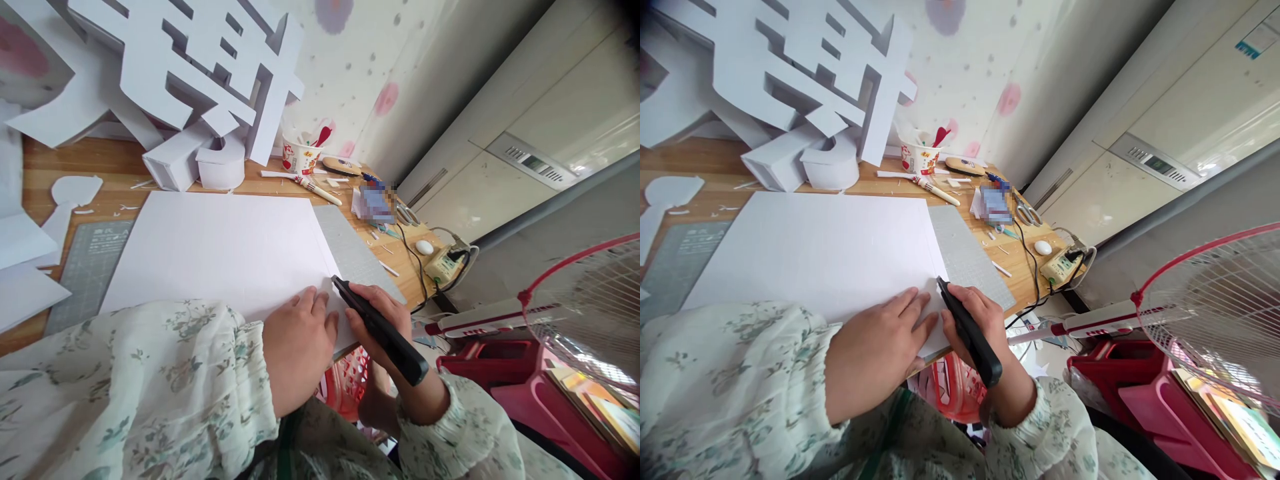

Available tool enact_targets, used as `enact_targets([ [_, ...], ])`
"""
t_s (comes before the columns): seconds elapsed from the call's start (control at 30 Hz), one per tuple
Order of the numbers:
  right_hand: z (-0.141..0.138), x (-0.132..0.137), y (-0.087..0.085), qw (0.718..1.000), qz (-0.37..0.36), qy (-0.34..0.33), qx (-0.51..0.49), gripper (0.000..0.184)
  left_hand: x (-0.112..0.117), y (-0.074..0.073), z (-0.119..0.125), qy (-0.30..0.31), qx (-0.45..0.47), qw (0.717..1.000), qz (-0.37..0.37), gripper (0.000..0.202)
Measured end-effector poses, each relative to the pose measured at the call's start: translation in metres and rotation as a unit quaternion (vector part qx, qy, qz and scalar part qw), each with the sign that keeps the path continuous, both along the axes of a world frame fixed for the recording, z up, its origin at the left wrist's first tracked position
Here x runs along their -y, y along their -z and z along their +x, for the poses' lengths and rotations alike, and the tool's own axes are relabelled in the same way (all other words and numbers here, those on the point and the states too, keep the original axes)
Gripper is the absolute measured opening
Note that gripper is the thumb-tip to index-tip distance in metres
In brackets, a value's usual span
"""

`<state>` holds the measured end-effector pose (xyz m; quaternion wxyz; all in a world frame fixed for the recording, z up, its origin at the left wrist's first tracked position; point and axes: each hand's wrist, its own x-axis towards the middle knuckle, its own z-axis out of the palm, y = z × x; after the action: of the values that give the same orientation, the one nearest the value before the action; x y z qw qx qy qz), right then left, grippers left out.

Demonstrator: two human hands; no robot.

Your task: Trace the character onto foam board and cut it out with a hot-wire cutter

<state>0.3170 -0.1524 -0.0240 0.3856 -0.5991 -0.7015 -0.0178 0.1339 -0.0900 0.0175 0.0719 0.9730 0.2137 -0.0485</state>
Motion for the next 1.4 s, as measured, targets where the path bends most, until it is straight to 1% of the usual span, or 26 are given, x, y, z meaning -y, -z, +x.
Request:
enact_targets([
  [0.1, -0.003, 0.004, -0.005, 1.0, -0.001, -0.001, 0.004, 0.029, -0.001, 0.002, 0.0, 0.001, 0.004, 1.0, 0.012, 0.048],
  [0.2, -0.005, 0.008, -0.009, 1.0, 0.008, 0.004, 0.016, 0.027, -0.002, 0.003, 0.001, 0.003, 0.001, 1.0, 0.016, 0.05],
  [0.33, -0.005, 0.015, -0.009, 0.999, 0.017, 0.013, 0.028, 0.026, -0.001, 0.003, 0.001, 0.002, -0.004, 1.0, 0.014, 0.051],
  [0.5, -0.006, 0.021, -0.01, 1.0, 0.005, 0.01, 0.024, 0.025, 0.0, 0.003, 0.001, 0.009, -0.006, 1.0, 0.015, 0.052],
  [0.73, -0.009, 0.027, -0.015, 0.999, -0.003, 0.011, 0.035, 0.026, -0.002, 0.006, 0.002, 0.016, -0.005, 1.0, 0.016, 0.047],
  [1.0, -0.009, 0.036, -0.018, 0.999, -0.015, 0.003, 0.036, 0.029, -0.002, 0.013, -0.001, 0.026, 0.036, 0.998, 0.049, 0.041],
  [1.17, -0.009, 0.041, -0.015, 1.0, -0.004, 0.015, 0.026, 0.031, -0.002, 0.015, -0.002, 0.026, 0.067, 0.996, 0.05, 0.039],
  [1.27, -0.01, 0.045, -0.014, 1.0, -0.01, 0.022, 0.012, 0.032, -0.002, 0.014, -0.002, 0.021, 0.06, 0.997, 0.042, 0.041],
  [1.4, -0.012, 0.05, -0.019, 1.0, -0.008, 0.022, 0.015, 0.028, -0.002, 0.013, -0.002, 0.017, 0.047, 0.998, 0.036, 0.044],
])
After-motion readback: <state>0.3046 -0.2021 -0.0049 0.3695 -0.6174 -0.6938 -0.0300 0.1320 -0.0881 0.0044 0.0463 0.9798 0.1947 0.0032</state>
